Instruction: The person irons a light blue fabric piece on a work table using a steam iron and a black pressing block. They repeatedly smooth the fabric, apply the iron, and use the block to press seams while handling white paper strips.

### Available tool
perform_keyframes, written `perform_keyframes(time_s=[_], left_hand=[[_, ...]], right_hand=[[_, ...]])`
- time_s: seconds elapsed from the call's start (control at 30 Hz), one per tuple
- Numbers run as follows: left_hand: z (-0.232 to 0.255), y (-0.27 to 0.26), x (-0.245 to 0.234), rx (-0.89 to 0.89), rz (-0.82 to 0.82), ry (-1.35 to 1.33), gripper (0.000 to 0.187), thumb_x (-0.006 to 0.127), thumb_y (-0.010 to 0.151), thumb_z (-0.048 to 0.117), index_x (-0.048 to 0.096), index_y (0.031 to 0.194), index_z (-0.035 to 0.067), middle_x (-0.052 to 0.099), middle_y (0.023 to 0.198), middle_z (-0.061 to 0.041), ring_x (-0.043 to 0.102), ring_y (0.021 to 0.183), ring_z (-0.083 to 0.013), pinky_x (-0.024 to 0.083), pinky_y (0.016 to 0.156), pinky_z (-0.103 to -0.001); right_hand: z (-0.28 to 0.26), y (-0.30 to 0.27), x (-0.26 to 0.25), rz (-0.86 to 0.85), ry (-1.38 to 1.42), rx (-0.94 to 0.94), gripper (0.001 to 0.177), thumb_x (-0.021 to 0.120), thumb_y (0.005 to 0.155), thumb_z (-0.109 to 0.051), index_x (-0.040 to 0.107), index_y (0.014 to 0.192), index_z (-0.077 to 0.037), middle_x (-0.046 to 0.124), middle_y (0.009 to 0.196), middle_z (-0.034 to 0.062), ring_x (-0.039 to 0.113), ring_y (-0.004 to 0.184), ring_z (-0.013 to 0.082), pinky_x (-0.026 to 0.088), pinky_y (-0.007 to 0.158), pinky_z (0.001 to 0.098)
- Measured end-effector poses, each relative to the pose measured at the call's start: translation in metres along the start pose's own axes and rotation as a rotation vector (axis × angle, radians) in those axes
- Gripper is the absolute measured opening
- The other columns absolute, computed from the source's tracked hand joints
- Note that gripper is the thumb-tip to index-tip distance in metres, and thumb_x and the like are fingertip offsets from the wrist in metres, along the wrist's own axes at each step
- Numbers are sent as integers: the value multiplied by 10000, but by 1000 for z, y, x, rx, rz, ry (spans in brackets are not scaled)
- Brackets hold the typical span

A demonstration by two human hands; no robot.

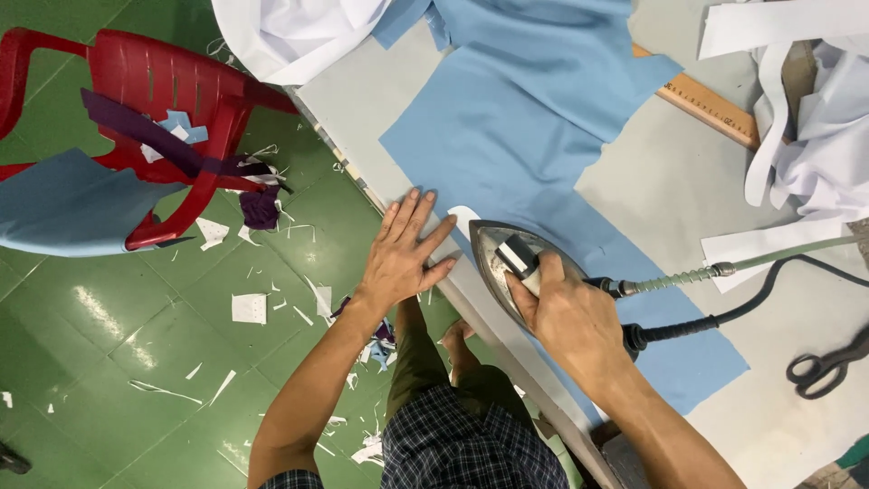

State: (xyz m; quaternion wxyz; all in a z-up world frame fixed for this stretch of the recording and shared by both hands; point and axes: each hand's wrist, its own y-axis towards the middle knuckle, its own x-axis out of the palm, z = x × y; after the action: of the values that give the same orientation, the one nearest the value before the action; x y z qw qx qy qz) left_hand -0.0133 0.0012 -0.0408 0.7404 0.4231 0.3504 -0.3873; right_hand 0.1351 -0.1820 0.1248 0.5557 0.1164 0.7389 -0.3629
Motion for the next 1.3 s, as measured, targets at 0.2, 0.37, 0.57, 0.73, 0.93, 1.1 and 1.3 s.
perform_keyframes(time_s=[0.2,0.37,0.57,0.73,0.93,1.1,1.3], left_hand=[[0,0,-1,-9,17,-24,561,495,968,632,609,1419,319,442,1595,-72,323,1518,-266,102,1277,-405],[-2,-1,1,-15,15,-37,586,482,965,645,581,1447,326,422,1608,-66,304,1527,-259,68,1280,-399],[1,-11,4,-73,-14,-127,725,543,939,646,487,1515,209,338,1637,-143,252,1536,-320,103,1271,-449],[76,-32,30,11,206,-9,1192,625,779,781,130,1637,118,54,1660,-322,-10,1534,-494,109,1201,-673],[167,-13,47,-126,452,-172,1315,830,673,604,120,1619,30,-15,1608,-423,-1,1498,-580,60,1159,-752],[218,-38,43,-163,603,-102,1094,776,800,534,238,1543,-62,225,1521,-480,256,1426,-634,248,1138,-740],[349,-98,51,702,-217,-324,742,399,909,656,586,1395,128,600,1472,-49,516,1438,-248,288,1297,-424]], right_hand=[[0,-4,1,10,-23,-9,524,474,1009,-545,575,1160,-53,690,731,140,762,654,352,603,589,463],[-13,14,-8,44,-7,-34,500,507,1002,-530,584,1140,-56,681,711,133,755,634,350,598,568,455],[-30,39,-18,62,-7,-60,487,496,1019,-530,575,1123,-61,673,700,122,746,607,345,587,555,465],[-24,52,-29,57,169,-130,519,558,1008,-488,576,1179,1,678,791,207,742,721,430,588,613,521],[-4,49,-21,-15,457,-241,570,605,987,-375,486,1408,-10,557,1179,242,654,1028,527,592,795,575],[-8,48,-17,-63,314,-270,572,464,1058,-352,355,1481,18,601,1196,295,660,1077,519,563,859,601],[-11,47,-8,93,270,-313,357,467,1102,-364,441,1092,-8,631,637,181,593,564,476,414,486,573]])
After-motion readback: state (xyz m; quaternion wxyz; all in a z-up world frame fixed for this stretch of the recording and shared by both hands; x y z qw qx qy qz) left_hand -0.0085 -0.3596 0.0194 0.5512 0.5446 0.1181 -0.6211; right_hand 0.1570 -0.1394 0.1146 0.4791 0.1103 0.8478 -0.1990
